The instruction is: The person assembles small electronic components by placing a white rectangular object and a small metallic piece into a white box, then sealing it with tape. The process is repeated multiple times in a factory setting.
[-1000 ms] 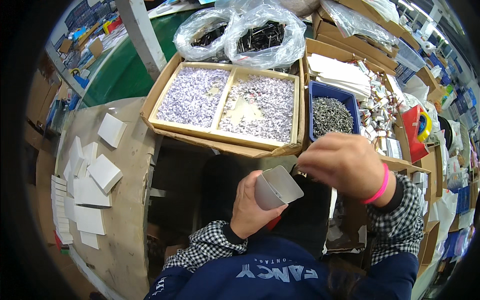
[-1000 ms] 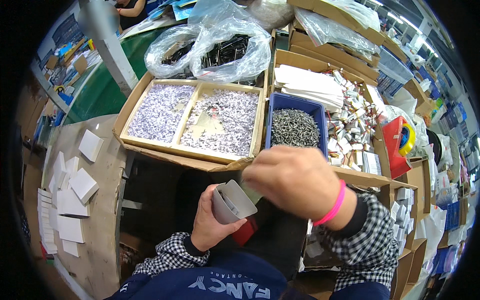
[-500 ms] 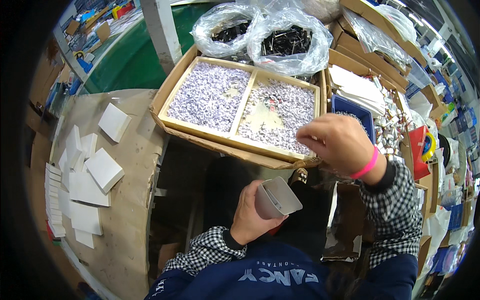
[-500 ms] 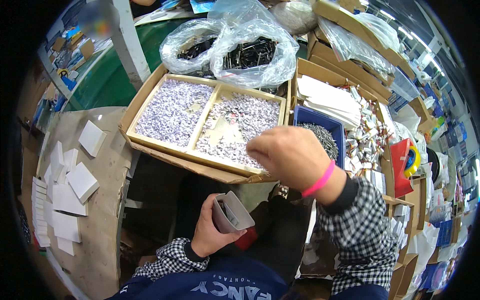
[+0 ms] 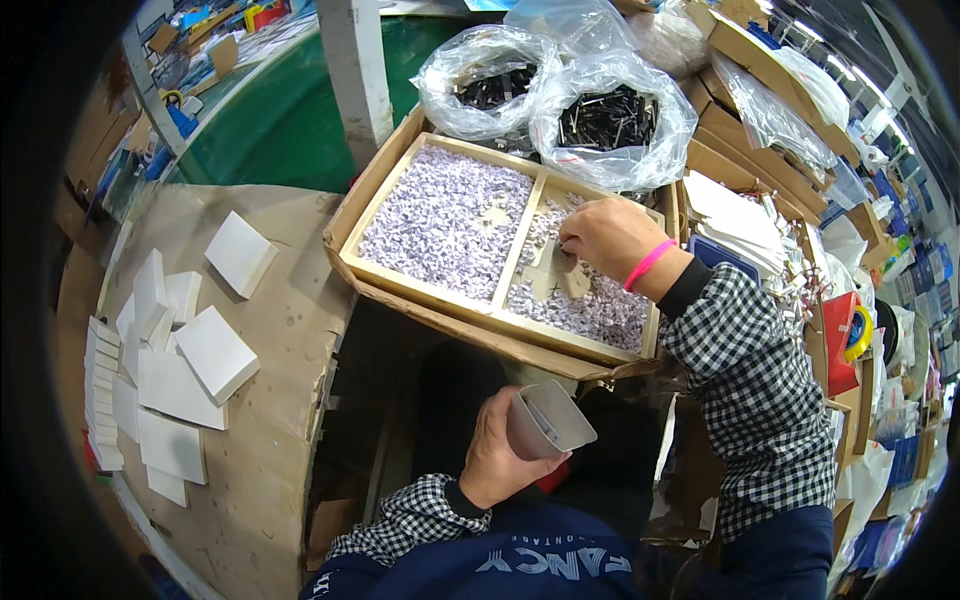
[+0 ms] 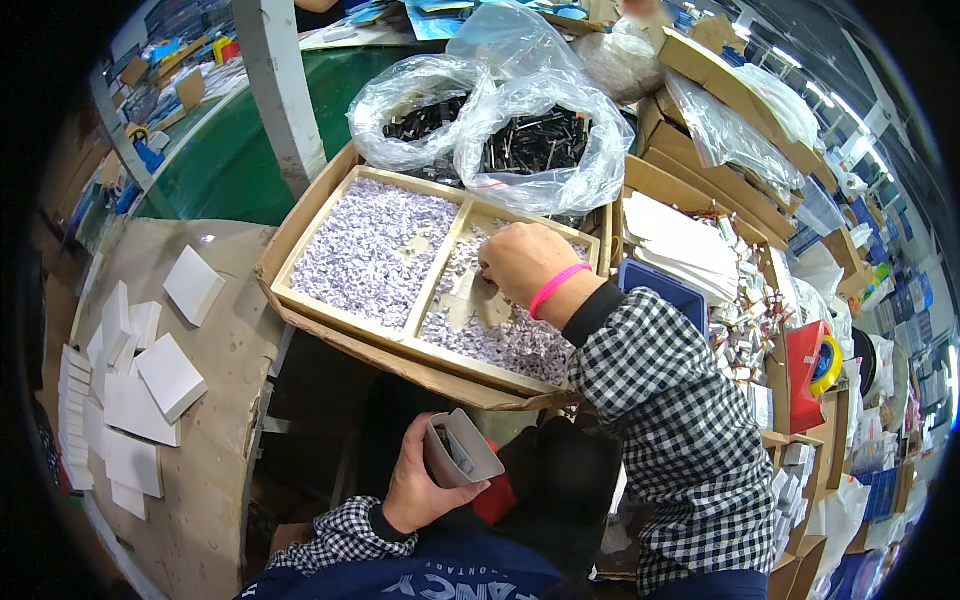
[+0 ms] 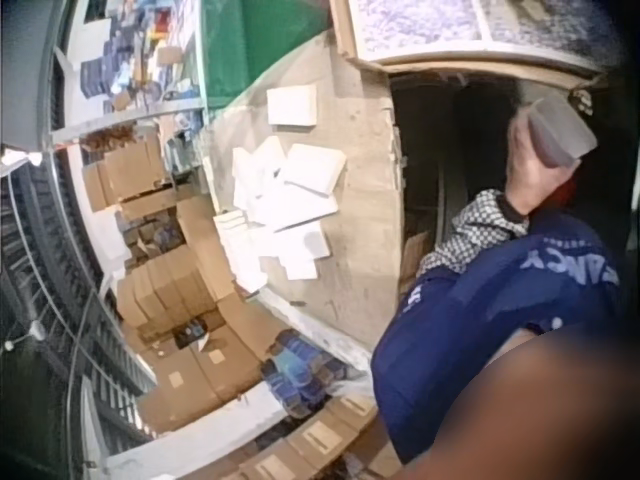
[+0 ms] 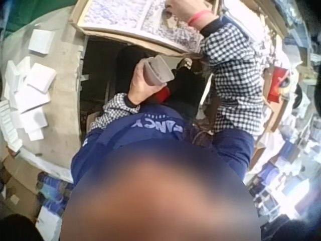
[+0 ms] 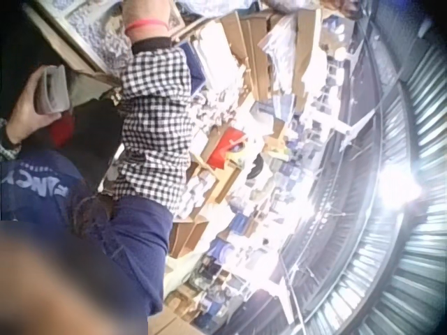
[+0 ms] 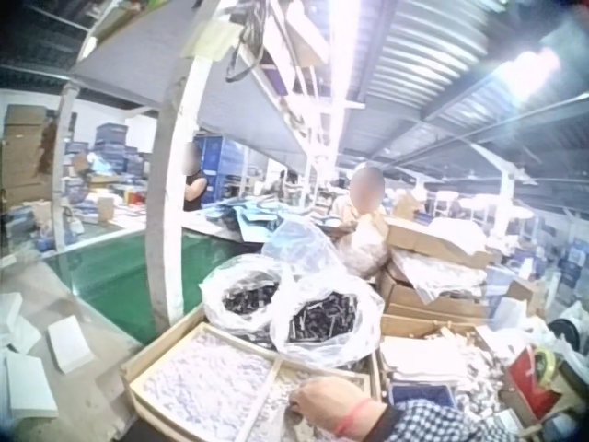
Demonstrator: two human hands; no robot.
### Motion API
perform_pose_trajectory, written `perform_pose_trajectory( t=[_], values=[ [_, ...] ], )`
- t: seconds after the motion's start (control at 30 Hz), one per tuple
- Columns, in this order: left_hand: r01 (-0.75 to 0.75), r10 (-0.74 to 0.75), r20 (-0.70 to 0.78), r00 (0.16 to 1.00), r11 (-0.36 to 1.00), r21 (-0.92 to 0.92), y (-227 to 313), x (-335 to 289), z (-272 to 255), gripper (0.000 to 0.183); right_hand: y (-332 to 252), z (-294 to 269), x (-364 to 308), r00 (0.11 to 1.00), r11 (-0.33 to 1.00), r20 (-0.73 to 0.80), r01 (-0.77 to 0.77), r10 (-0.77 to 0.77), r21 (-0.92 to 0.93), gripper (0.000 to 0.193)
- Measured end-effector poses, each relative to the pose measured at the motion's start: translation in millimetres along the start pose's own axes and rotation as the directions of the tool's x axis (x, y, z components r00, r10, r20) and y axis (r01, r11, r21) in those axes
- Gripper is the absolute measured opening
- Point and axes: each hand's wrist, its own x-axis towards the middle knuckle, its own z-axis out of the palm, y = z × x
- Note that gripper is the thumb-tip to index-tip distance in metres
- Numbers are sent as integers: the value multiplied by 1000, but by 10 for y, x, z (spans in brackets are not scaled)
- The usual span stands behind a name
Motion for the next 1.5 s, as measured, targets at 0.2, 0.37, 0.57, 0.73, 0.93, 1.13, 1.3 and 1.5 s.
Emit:
perform_pose_trajectory(
  t=[0.2,0.37,0.57,0.73,0.93,1.13,1.3,1.5],
  values=[
    [11,-11,-4,1000,1000,27,-82,10,-63,97,-47,-74,-22,998,998,-22,55,-56,-39,18],
    [-15,16,-42,999,1000,8,-104,11,-101,97,-55,-164,22,1000,983,3,9,-9,181,16],
    [-77,77,-106,991,997,0,-165,21,-149,97,-129,-297,258,980,956,-108,185,-165,226,12],
    [-208,198,-168,966,977,-39,-233,-5,-200,102,-325,-239,554,994,983,-36,109,-105,147,15],
    [-294,301,-131,945,953,71,-232,-6,-309,107,-490,-136,774,983,965,62,181,-172,-192,14],
    [-259,266,-147,953,964,67,-215,-3,-301,105,-420,-215,687,982,981,22,188,-187,-54,15],
    [-95,98,-134,986,995,32,-170,-19,-266,100,-305,-393,536,994,993,30,101,-103,65,16],
    [-115,133,-162,978,987,113,-50,29,-219,96,-279,-648,109,996,913,-61,88,-69,398,15]
  ],
)
